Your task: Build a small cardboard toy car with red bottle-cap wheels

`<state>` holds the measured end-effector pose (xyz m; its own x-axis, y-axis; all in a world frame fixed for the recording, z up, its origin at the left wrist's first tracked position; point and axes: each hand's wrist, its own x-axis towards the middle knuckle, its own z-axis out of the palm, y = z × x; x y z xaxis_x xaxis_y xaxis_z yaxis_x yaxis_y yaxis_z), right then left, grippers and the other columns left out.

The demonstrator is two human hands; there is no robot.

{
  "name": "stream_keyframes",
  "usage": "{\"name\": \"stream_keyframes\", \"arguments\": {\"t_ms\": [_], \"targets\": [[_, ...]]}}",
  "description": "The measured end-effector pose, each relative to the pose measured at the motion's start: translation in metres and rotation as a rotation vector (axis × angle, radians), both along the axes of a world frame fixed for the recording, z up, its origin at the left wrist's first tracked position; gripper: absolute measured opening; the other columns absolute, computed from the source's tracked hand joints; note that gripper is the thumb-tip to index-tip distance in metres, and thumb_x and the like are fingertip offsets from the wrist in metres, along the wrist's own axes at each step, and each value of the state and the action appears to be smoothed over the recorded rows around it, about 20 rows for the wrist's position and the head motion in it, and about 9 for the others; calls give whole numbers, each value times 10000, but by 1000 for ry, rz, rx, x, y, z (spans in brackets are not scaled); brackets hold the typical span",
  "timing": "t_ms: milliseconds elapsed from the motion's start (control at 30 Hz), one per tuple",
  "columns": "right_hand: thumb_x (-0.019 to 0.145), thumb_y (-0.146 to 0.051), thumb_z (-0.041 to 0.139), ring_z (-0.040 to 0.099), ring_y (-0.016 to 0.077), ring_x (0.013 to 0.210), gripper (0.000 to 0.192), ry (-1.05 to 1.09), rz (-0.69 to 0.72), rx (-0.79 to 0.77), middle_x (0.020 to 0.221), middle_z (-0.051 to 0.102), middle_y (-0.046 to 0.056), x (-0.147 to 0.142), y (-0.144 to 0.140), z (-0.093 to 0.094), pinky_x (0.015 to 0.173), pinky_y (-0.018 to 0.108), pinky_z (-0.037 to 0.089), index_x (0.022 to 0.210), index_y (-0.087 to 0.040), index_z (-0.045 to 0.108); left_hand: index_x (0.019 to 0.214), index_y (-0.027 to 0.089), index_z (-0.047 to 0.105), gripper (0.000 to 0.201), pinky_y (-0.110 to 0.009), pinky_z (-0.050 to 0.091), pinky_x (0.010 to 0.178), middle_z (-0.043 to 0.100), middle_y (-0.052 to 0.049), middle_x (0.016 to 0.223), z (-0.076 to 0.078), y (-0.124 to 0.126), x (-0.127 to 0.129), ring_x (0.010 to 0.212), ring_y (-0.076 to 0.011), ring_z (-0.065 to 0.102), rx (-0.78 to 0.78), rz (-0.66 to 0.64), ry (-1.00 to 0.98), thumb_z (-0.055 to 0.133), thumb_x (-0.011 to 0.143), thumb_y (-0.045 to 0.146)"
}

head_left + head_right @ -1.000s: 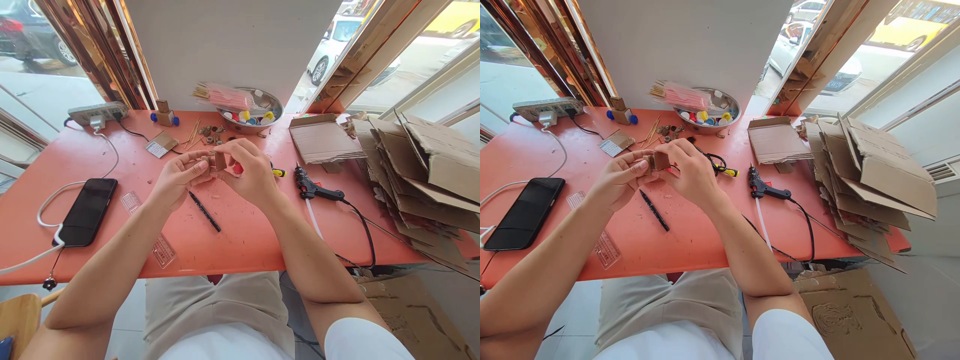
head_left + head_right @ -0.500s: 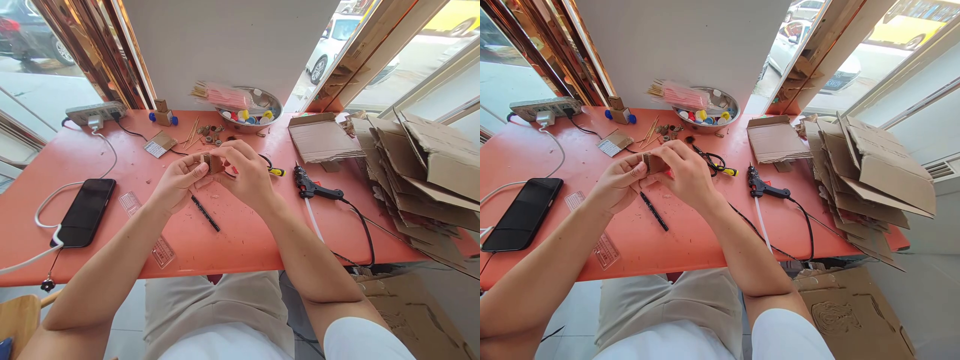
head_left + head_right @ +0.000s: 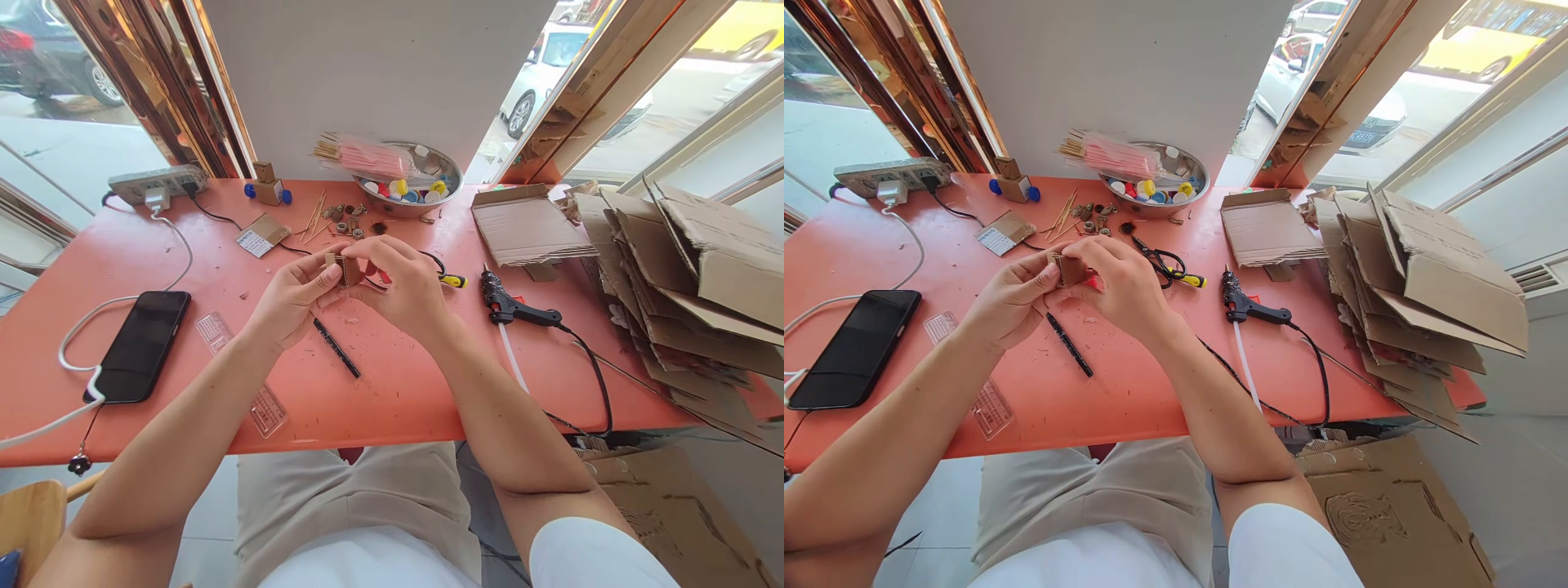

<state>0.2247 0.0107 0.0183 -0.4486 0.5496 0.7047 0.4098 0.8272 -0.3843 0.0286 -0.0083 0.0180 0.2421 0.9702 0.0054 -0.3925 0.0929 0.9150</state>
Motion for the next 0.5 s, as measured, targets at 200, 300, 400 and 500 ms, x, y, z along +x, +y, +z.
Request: {"name": "stream_keyframes", "arguments": {"t_ms": [200,300,400,500], "targets": [[1017,-323,758,720,210,950,176,3,-29,-42,1106,787,63,-1,-2,-1,850,345,605,1170,-238,738,992,207,887,575,-234,669,735,841,-59,919,-2,-2,4,1002,-228,827,49,22,71,998,677,675],[1016,-337,757,711,207,928,171,14,-34,-75,1096,785,60,-3,-3,-1,844,350,602,1157,-242,748,1002,208,883,539,-223,668,717,851,-66,936,-2,-2,2,998,-230,837,25,44,97,1004,695,635],[988,-388,796,700,187,865,225,36,-45,-125,1065,781,48,-4,-2,1,802,332,590,1145,-231,759,1026,199,881,545,-270,696,769,853,-78,933,1,-3,2,1032,-259,840,8,42,110,1004,703,620],[955,-400,833,692,171,822,261,58,-36,-173,1019,771,32,-4,-3,4,769,315,576,1138,-224,770,1014,188,885,639,-303,709,794,846,-84,896,5,-5,5,1050,-285,835,12,24,100,1014,634,685]]}}
